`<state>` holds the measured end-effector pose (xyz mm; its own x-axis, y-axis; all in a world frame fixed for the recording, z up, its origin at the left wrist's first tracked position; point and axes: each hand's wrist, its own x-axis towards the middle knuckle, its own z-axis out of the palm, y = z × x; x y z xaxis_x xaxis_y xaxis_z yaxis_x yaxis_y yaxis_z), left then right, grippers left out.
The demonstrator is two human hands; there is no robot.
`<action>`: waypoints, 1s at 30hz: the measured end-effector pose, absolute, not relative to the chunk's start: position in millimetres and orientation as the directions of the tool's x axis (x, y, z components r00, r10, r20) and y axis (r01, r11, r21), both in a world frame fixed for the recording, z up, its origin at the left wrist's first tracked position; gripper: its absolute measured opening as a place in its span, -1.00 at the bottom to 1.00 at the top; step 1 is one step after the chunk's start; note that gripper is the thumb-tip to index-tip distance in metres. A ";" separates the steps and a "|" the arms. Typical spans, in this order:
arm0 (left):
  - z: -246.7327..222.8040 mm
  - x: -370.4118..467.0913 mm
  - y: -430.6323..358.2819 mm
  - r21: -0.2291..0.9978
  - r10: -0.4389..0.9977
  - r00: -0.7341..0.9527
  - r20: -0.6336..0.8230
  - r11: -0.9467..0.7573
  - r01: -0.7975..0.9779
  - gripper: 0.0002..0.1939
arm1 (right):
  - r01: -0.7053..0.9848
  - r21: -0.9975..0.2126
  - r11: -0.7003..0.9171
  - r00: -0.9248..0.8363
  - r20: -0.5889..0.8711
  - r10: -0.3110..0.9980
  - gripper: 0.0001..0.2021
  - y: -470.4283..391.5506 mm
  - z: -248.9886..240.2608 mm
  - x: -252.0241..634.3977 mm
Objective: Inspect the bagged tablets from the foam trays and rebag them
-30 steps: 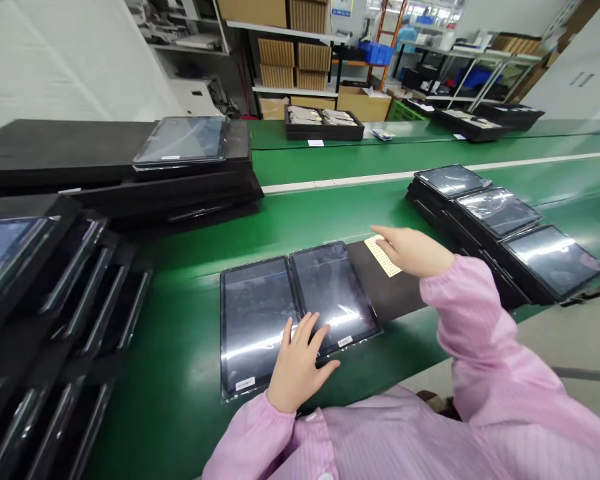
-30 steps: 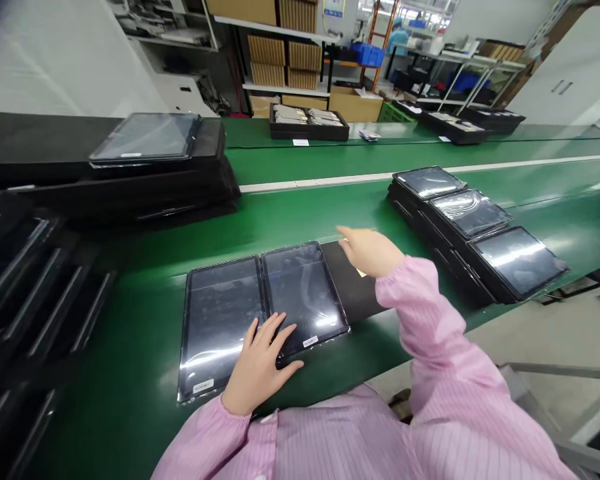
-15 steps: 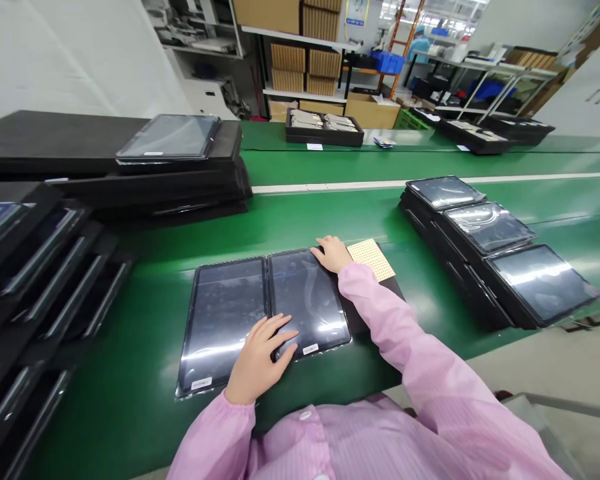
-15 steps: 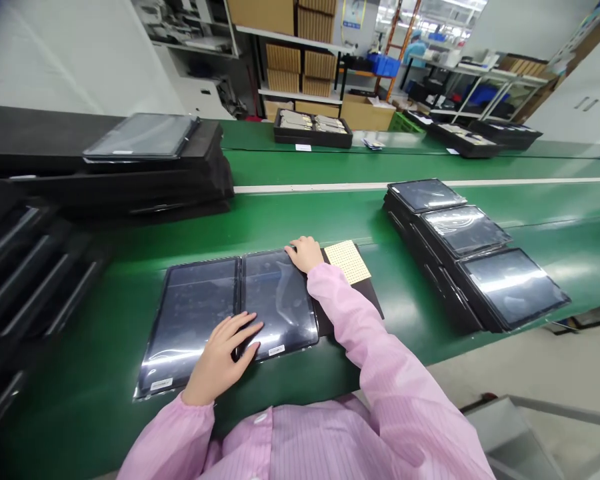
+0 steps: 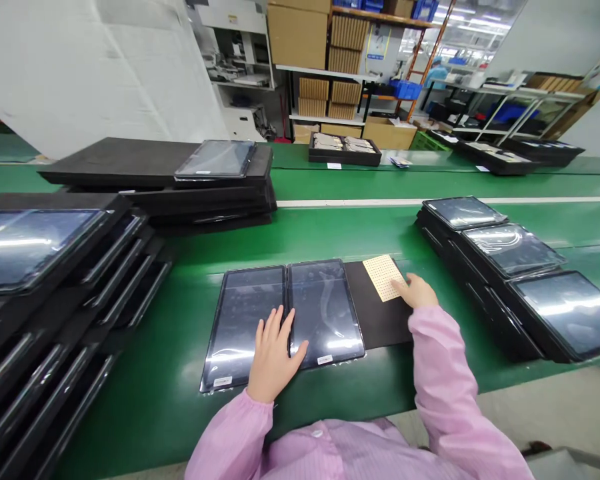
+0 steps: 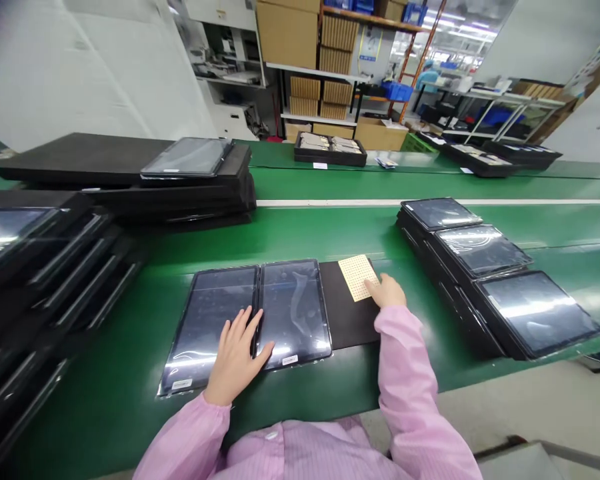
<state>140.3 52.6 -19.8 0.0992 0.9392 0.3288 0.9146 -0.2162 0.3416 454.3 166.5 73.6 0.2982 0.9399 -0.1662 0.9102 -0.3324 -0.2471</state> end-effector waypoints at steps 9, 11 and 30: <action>-20.1 147.3 52.3 0.366 0.942 0.089 0.325 -0.212 0.906 -0.45 | 0.821 -0.190 -0.538 0.478 -0.288 0.830 -0.77 148.9 71.0 458.6; -16.8 146.8 50.6 0.376 0.953 0.085 0.290 -0.195 0.906 -0.43 | 0.822 -0.180 -0.541 0.486 -0.277 0.829 -0.79 148.0 72.6 453.9; 152.3 15.8 335.3 0.117 0.889 0.085 0.451 -0.153 0.981 -0.49 | 0.861 -0.268 -0.432 0.361 -0.275 0.891 -0.68 170.6 39.0 473.9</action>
